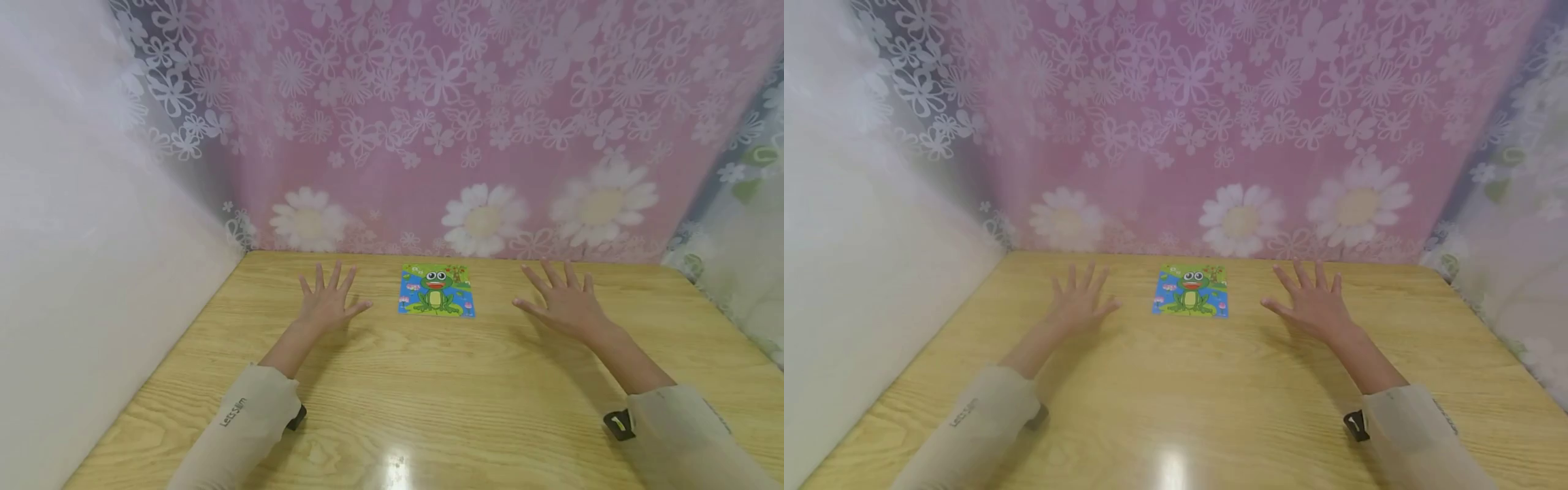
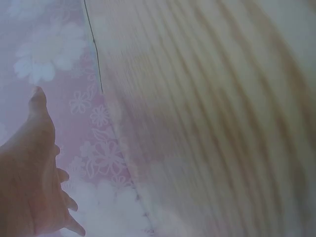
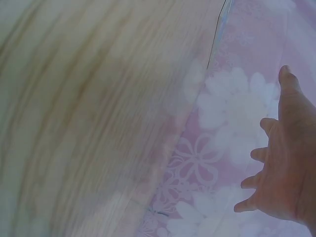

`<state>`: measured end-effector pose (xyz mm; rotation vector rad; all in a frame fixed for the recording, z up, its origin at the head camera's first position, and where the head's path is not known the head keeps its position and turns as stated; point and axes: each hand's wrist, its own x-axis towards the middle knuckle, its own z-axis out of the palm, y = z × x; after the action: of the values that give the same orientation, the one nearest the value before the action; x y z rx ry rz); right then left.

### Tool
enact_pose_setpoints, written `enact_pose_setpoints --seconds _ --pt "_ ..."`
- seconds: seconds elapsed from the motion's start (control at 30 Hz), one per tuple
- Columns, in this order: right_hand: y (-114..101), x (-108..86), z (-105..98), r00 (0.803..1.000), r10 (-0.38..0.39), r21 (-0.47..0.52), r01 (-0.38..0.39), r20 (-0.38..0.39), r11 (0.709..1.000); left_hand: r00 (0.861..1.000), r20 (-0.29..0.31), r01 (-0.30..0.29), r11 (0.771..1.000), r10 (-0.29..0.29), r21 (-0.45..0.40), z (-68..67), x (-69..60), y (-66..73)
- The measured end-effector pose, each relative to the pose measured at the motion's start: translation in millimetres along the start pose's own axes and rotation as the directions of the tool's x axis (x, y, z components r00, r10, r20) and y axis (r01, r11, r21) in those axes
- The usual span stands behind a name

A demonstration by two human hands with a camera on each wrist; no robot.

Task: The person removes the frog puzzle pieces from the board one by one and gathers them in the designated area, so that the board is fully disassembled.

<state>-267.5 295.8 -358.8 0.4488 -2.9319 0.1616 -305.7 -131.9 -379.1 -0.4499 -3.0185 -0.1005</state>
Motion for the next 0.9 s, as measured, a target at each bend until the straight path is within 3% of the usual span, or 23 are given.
enact_pose_setpoints --seconds 0.4,0.9 --pt "-10.0 4.4 3.5 1.000 0.007 -0.016 -0.006 0.016 1.000 0.999 0.041 -0.014 1.000 0.015 -0.019 -4.4 1.9 12.9" --pt "-43.9 30.2 20.4 1.000 -0.010 0.057 0.009 0.013 0.998 0.997 0.050 -0.054 0.994 0.059 -0.094 6.1 23.7 57.3"
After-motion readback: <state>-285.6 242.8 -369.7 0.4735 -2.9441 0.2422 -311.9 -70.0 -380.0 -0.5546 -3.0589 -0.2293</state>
